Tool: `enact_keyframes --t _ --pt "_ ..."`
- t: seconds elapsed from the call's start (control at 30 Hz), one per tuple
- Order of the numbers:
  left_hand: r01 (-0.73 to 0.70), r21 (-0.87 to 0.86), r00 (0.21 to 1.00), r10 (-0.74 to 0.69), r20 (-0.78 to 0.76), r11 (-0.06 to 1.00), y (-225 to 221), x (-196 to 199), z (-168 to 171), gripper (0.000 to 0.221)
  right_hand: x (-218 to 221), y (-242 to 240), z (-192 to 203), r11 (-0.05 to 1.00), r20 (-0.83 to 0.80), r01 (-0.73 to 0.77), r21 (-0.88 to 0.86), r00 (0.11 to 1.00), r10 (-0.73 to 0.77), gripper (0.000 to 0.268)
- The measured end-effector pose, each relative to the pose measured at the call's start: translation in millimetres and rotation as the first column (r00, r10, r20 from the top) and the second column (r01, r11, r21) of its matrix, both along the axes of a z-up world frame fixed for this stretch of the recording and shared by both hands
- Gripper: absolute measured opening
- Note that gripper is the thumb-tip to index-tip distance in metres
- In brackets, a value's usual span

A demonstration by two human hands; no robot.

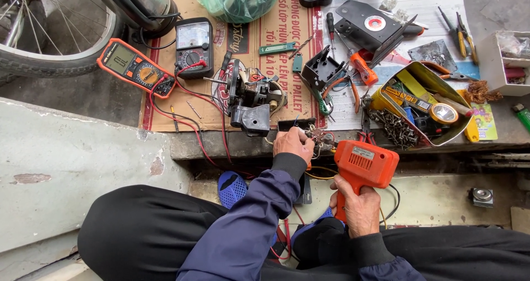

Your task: A person is organizing and repairing wires on an electronic device, using pliers to strip and twist wires and a soldering gun to secure connections.

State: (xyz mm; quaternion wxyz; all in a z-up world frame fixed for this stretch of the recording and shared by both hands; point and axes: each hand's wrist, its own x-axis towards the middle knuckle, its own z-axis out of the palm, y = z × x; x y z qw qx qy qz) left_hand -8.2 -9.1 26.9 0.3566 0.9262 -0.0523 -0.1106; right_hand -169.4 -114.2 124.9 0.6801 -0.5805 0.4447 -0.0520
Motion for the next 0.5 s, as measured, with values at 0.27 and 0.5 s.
enact_keyframes --t 0.27,0.5 --pt "-0.015 -0.053 1.000 0.016 0.027 0.998 5.6 -3.1 10.6 0.016 -2.1 0.4 8.1 1.000 0.062 0.025 -0.005 0.998 -0.024 0.029" --pt "0.016 0.119 0.895 -0.067 0.441 0.993 12.0 -9.5 45.5 0.018 -3.6 -2.0 12.5 0.999 0.063 0.052 0.009 0.997 -0.052 0.033"
